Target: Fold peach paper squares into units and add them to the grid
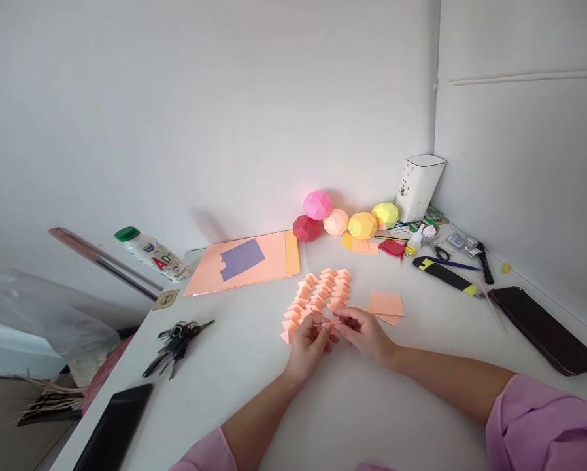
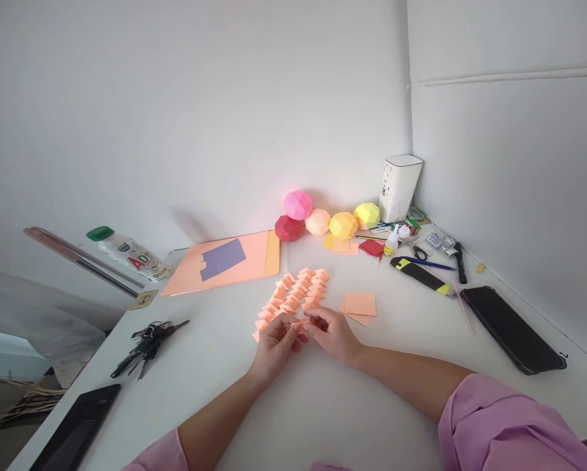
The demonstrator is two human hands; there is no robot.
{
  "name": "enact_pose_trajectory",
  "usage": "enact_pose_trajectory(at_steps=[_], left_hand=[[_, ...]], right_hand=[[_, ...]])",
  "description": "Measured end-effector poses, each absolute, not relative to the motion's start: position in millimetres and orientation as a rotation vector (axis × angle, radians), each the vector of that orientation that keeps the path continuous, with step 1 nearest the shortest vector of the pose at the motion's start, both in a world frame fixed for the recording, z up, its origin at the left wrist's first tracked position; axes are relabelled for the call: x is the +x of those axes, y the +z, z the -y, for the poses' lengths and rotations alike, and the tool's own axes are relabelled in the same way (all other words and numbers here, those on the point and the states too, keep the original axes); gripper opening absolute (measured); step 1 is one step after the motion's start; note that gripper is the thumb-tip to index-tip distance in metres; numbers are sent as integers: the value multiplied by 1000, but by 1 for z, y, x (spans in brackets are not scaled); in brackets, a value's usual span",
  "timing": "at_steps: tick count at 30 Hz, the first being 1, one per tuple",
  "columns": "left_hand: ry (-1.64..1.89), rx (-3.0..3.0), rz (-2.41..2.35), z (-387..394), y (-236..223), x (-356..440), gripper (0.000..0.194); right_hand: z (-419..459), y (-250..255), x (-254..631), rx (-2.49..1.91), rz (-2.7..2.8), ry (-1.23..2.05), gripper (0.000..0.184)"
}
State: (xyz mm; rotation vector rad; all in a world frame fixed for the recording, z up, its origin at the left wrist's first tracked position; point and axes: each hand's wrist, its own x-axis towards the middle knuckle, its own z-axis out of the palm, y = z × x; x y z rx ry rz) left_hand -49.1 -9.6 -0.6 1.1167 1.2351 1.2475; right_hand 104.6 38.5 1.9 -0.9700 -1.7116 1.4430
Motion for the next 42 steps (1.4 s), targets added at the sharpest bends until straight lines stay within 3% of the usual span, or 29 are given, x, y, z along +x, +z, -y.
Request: enact_pose_trajectory(at_steps=[5, 42], left_hand=[[1277, 1106, -1209, 9, -2, -49, 24], [1248, 1100, -1175, 9, 5, -50, 28]], right_hand=[[-39, 2, 104, -958, 1705, 1486, 21], [-38, 4, 104, -942, 1731, 1495, 25]])
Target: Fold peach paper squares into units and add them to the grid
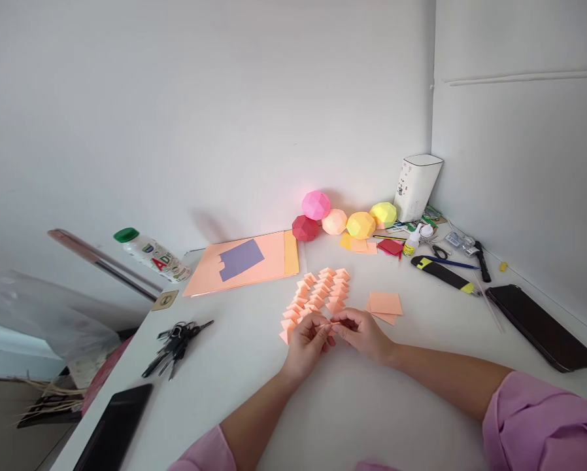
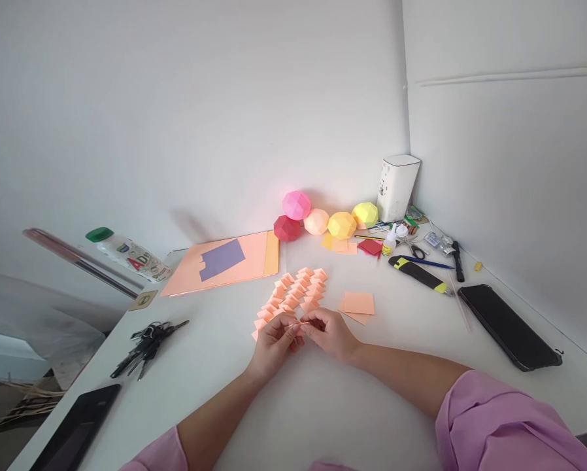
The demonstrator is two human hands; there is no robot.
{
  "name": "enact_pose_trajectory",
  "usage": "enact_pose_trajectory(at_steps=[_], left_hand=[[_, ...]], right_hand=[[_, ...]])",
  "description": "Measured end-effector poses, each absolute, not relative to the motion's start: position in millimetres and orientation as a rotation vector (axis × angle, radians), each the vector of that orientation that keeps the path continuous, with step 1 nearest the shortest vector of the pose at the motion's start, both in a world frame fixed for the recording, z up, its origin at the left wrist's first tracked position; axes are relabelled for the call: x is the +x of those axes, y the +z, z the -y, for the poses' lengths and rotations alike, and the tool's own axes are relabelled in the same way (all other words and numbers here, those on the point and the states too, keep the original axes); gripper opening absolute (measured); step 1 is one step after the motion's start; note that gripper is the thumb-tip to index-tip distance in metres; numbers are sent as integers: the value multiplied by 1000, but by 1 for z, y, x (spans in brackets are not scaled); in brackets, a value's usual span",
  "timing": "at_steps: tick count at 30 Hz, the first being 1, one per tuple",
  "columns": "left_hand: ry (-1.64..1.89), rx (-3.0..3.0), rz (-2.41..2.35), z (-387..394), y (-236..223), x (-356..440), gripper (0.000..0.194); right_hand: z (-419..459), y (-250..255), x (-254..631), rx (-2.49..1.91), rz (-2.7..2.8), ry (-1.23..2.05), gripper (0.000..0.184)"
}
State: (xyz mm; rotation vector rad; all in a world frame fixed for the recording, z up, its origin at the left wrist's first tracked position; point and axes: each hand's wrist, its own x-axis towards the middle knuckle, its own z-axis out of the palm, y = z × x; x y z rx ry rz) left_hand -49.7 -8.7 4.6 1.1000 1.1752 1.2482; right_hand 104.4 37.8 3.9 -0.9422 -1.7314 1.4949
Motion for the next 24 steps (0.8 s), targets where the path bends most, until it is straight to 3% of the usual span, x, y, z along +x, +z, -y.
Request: enact_pose_trajectory(at_steps=[15, 24], left_hand=[[1183, 1082, -1273, 12, -2, -50, 36], [1141, 1176, -1310, 13, -1, -49, 53]], right_hand=[[-36, 8, 106, -934, 1788, 1458, 21], [-35, 7, 106, -876, 1784, 1507, 24]])
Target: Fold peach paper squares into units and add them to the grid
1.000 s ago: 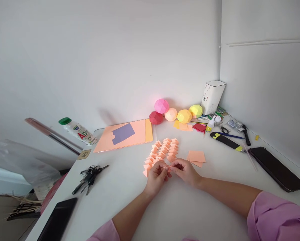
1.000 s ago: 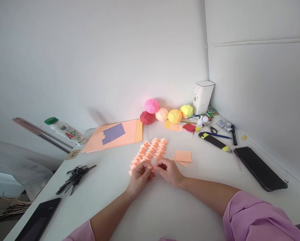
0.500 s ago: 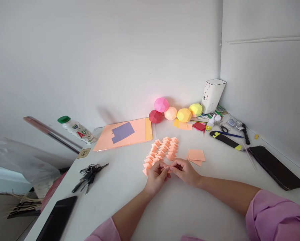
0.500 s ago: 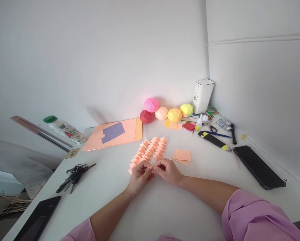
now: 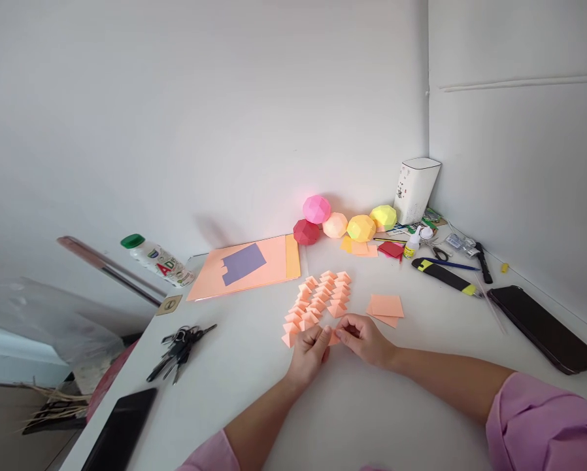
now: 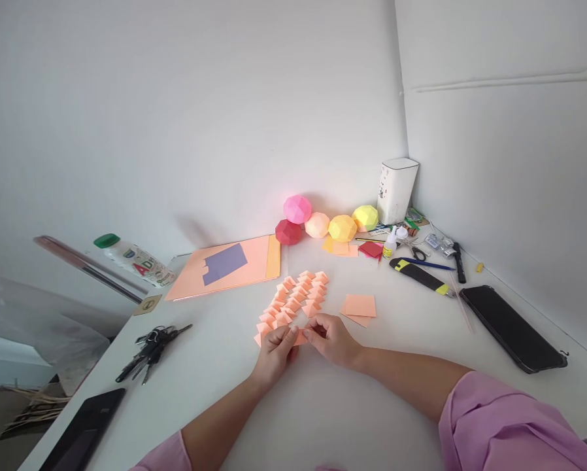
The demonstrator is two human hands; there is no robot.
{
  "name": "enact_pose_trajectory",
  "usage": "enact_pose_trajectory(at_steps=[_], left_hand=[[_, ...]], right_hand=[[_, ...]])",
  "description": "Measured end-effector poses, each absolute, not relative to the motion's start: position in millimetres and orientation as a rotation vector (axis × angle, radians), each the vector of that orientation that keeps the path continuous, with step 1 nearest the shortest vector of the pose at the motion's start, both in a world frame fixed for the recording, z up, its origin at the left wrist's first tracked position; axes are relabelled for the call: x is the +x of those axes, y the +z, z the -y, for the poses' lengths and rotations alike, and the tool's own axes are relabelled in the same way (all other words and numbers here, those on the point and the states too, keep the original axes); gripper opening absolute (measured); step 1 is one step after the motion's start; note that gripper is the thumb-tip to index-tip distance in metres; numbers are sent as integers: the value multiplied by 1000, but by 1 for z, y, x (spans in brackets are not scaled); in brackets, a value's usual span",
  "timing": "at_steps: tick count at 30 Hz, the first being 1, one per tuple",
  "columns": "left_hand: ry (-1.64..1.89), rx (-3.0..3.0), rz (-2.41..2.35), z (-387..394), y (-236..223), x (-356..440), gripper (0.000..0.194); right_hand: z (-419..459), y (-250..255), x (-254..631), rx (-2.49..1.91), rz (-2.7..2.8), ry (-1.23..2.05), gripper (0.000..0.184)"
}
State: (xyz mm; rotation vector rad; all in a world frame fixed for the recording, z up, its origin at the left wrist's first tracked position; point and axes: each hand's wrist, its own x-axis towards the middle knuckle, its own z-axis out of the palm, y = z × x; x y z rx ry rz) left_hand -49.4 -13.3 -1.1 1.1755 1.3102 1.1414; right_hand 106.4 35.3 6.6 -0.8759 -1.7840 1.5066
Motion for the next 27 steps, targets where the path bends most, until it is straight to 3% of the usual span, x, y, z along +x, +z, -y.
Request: enact_pose_trajectory(at_steps=[4, 9, 14, 20, 27], left_hand=[[1212, 1108, -1305, 14, 2, -50, 50], [1325, 1071, -1247, 13, 6, -50, 27], [1186, 1161, -1234, 12, 0, -48, 31], [1281, 1089, -1346, 11, 2, -47, 45], [1172, 1179, -1222, 12, 4, -49, 48]], right_hand=[[-36, 6, 107, -903, 1736, 1573, 25], [-37, 5, 107, -923, 1735, 1571, 26], [-37, 4, 106, -890, 1722, 1553, 26], [-36, -2, 106, -843, 1652, 1511, 23], [-35, -4, 106, -644, 1770, 994, 9]])
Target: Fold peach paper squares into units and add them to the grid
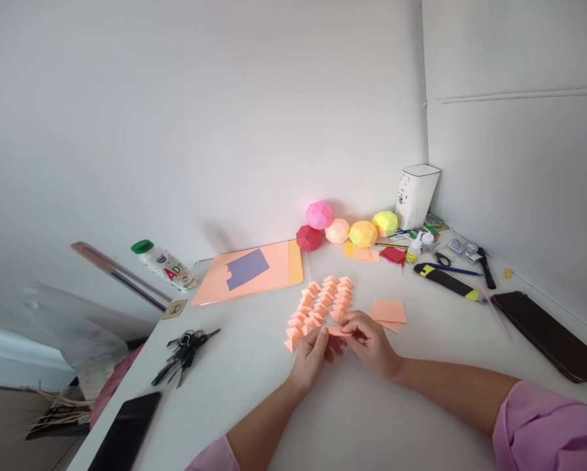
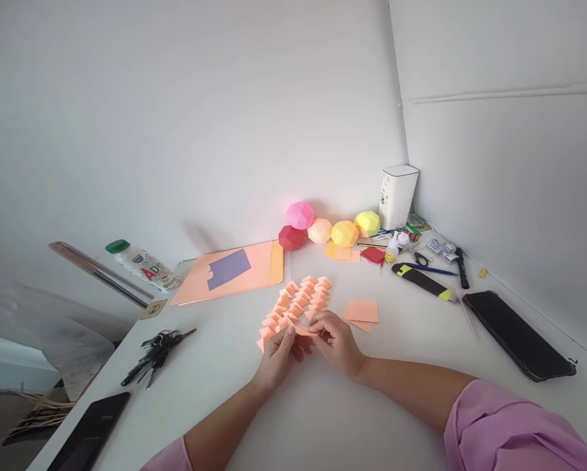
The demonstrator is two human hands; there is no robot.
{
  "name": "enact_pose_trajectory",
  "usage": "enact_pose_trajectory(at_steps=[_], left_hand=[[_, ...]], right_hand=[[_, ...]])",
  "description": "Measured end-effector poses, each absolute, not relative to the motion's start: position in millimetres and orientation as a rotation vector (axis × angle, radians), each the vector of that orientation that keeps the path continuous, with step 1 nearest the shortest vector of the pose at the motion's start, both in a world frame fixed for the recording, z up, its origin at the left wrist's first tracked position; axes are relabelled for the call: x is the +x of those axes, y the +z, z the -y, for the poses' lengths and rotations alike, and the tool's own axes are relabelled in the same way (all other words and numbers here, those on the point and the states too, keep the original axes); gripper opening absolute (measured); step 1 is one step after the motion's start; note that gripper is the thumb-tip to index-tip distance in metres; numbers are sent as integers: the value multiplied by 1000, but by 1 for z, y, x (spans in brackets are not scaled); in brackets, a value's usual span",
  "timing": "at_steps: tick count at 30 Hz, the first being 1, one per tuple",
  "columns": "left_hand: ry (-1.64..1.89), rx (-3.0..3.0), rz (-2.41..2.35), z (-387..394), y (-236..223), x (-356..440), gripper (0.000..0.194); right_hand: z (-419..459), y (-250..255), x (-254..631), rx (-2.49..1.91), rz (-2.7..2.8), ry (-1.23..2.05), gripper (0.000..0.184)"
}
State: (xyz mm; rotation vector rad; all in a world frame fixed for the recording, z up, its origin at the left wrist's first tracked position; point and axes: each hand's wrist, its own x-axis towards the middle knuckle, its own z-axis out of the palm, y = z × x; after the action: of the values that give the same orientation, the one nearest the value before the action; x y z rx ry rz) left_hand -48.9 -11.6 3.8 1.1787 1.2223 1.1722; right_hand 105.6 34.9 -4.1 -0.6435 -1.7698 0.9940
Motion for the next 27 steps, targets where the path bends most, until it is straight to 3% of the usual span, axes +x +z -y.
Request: enact_pose_trajectory(at_steps=[4, 10, 27], left_hand=[[1167, 1099, -1274, 9, 0, -50, 43], [1163, 1070, -1263, 8, 2, -50, 40], [1184, 1033, -1224, 8, 4, -49, 36]], right_hand=[[-36, -5, 105, -602, 1860, 851, 13], [-37, -10, 104, -615, 1920, 899, 23], [-34, -12, 104, -686, 1916, 1012, 27]])
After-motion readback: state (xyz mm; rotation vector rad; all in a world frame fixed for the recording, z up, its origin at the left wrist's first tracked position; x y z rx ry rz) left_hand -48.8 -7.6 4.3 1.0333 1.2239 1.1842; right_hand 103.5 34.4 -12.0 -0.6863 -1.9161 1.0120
